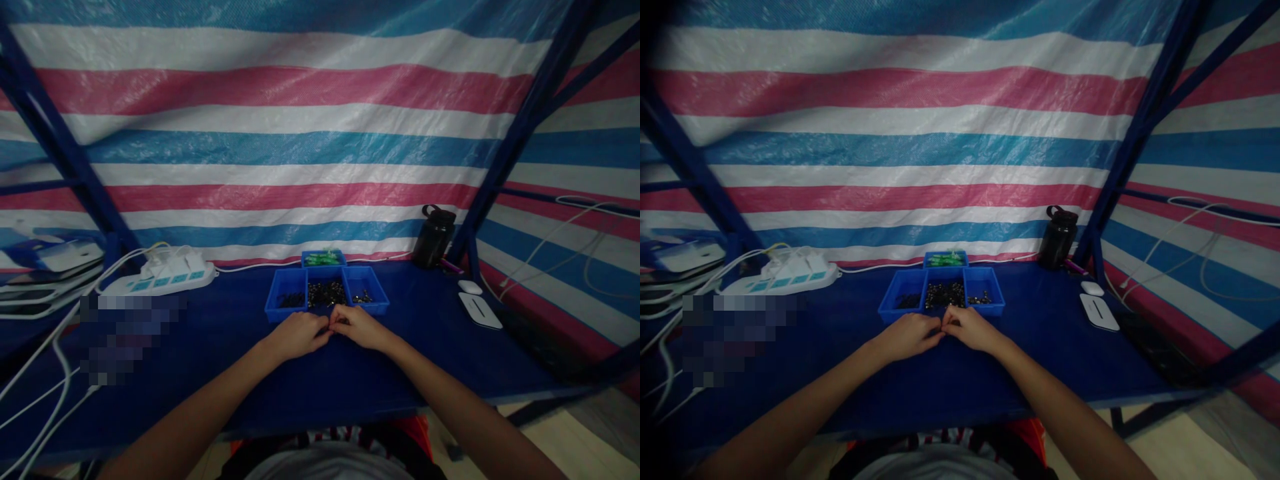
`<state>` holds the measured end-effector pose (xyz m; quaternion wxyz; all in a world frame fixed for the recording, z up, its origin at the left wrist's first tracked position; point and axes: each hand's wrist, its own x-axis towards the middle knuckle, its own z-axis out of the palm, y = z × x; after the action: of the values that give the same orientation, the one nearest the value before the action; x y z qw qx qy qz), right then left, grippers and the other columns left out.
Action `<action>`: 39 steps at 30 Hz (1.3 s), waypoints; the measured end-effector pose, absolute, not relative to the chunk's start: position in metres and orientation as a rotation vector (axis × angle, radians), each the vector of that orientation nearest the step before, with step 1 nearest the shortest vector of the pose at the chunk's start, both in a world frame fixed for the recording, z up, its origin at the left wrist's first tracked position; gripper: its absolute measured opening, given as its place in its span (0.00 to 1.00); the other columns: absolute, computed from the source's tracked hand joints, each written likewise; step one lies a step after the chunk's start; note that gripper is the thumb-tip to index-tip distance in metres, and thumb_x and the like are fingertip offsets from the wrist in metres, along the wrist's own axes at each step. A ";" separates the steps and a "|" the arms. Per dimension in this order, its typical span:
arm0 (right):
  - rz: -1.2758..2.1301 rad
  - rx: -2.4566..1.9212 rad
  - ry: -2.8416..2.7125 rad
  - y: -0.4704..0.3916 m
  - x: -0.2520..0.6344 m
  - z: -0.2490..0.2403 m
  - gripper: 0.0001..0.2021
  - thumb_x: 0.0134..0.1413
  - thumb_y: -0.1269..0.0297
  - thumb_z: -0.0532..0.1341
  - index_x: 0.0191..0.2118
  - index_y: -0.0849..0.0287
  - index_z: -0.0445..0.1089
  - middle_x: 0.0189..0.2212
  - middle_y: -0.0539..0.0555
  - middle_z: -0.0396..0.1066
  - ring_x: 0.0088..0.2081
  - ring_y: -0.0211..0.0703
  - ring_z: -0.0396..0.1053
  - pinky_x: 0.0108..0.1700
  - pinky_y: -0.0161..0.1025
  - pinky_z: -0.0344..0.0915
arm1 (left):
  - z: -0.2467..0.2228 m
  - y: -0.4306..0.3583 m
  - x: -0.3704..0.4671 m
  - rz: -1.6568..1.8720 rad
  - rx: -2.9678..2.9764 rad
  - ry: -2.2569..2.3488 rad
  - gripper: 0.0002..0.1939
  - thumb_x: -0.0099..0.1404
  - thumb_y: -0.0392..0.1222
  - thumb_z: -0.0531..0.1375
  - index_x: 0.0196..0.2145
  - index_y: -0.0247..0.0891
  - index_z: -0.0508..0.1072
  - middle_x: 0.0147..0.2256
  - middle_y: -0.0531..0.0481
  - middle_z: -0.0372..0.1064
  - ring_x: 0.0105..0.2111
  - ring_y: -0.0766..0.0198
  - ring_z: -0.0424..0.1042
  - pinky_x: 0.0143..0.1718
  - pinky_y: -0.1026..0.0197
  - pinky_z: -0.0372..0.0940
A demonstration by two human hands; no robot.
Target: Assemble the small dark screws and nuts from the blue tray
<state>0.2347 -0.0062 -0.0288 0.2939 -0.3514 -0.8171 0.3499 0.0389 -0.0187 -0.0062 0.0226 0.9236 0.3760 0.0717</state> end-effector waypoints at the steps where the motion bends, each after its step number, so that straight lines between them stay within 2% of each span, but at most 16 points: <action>1: 0.943 -0.947 -2.163 -0.006 0.235 -0.029 0.01 0.54 0.70 0.58 0.33 0.59 0.66 0.28 0.48 0.72 0.30 0.37 0.70 0.31 0.31 0.61 | -0.007 -0.018 0.039 0.237 2.846 1.171 0.13 0.67 0.47 0.51 0.35 0.37 0.70 0.30 0.47 0.72 0.31 0.60 0.72 0.31 0.65 0.61; 13: 1.019 -1.059 -2.100 -0.006 0.231 -0.026 0.05 0.53 0.64 0.60 0.30 0.59 0.65 0.23 0.48 0.72 0.25 0.37 0.68 0.27 0.31 0.59 | -0.012 -0.015 0.040 0.311 2.771 1.169 0.13 0.67 0.47 0.51 0.33 0.37 0.70 0.28 0.49 0.71 0.28 0.62 0.71 0.27 0.66 0.57; 20: 0.851 -0.999 -2.349 -0.002 0.243 -0.023 0.09 0.57 0.62 0.57 0.33 0.61 0.70 0.26 0.50 0.71 0.27 0.36 0.67 0.29 0.31 0.58 | -0.016 -0.011 0.038 0.288 2.759 1.187 0.12 0.66 0.46 0.52 0.32 0.37 0.69 0.27 0.49 0.70 0.27 0.62 0.70 0.27 0.66 0.56; 29: 0.789 -0.966 -2.440 -0.007 0.241 -0.018 0.14 0.61 0.62 0.52 0.29 0.62 0.69 0.23 0.49 0.69 0.26 0.35 0.65 0.29 0.30 0.57 | -0.018 -0.009 0.036 0.267 2.737 1.188 0.10 0.66 0.45 0.52 0.32 0.37 0.68 0.27 0.49 0.69 0.27 0.63 0.70 0.26 0.66 0.55; 39: 0.735 -1.013 -2.456 -0.006 0.240 -0.018 0.13 0.59 0.65 0.52 0.29 0.62 0.70 0.22 0.48 0.68 0.24 0.34 0.63 0.27 0.30 0.54 | -0.008 -0.014 0.034 0.229 2.688 1.119 0.07 0.65 0.42 0.53 0.36 0.38 0.69 0.26 0.51 0.69 0.26 0.64 0.70 0.24 0.67 0.55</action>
<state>0.2403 -0.0062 -0.0179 0.1915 -0.3607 -0.8745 0.2618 0.0343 -0.0140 -0.0078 0.1103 0.9147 0.3809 0.0779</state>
